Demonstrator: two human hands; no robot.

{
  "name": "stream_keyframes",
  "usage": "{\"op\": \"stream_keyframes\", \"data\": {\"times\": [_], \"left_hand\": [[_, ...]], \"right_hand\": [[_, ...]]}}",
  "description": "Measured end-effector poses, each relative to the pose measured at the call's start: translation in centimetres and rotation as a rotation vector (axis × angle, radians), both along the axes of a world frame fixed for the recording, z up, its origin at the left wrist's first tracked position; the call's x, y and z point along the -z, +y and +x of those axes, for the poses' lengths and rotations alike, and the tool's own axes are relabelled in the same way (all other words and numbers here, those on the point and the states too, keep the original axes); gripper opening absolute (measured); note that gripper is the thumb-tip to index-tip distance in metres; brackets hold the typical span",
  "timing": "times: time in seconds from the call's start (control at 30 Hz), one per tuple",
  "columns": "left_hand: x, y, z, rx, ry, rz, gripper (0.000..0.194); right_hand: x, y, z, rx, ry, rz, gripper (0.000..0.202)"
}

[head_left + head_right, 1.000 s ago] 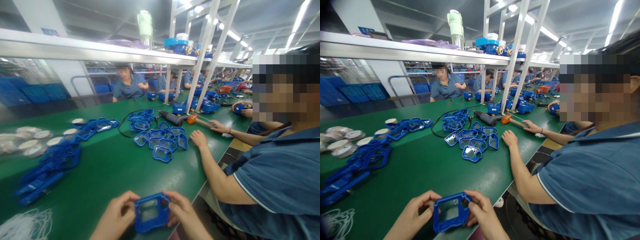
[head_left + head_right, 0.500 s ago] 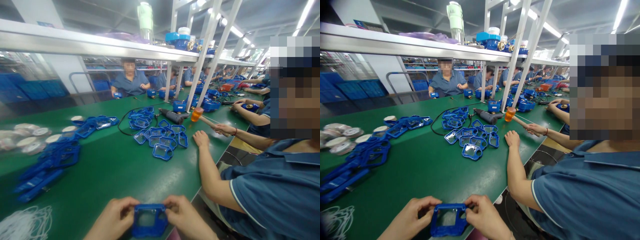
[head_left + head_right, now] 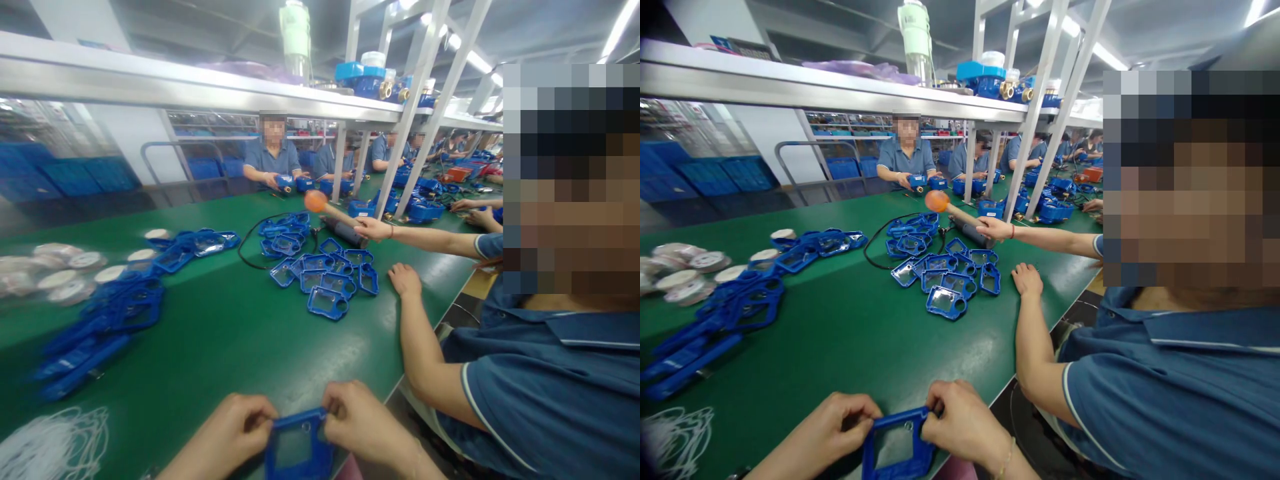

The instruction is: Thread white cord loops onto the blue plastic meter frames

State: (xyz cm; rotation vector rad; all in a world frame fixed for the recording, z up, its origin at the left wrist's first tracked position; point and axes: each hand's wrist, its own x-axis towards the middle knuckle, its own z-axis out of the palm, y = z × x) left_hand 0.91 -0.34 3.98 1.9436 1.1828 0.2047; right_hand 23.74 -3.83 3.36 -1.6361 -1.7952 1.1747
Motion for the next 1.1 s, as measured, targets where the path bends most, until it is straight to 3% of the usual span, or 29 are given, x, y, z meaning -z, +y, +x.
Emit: {"op": "stream_keyframes", "data": {"times": [0.27, 0.4, 0.57, 0.8, 0.93, 1.03, 1.1], "left_hand": [[-0.1, -0.2, 0.1, -0.015, -0.031, -0.017, 0.024], [-0.7, -0.4, 1.9, 0.002, -0.093, 0.000, 0.020], [-0.7, -0.2, 3.9, -0.023, 0.003, 0.080, 0.020], [-0.3, -0.2, 3.7, -0.020, 0.062, 0.142, 0.016], [-0.1, -0.2, 4.3, -0.031, 0.085, 0.181, 0.015], [-1.3, 0.5, 3.3, -0.022, 0.058, 0.185, 0.015], [-3.0, 0.9, 1.0, -0.056, 0.003, 0.234, 0.018]], "right_hand": [[0.3, 0.5, 0.1, -0.034, 0.141, -0.151, 0.017], [1.3, 0.6, -0.8, -0.009, 0.321, -0.270, 0.020], [1.6, 0.5, -1.2, -0.028, 0.536, -0.383, 0.025], [2.1, -0.1, -1.1, -0.049, 0.576, -0.360, 0.035], [2.5, -0.4, -2.1, -0.004, 0.498, -0.214, 0.036], [2.9, -0.3, -2.3, 0.025, 0.457, -0.113, 0.035], [3.2, 0.3, -1.6, 0.076, 0.443, -0.055, 0.034]]}}
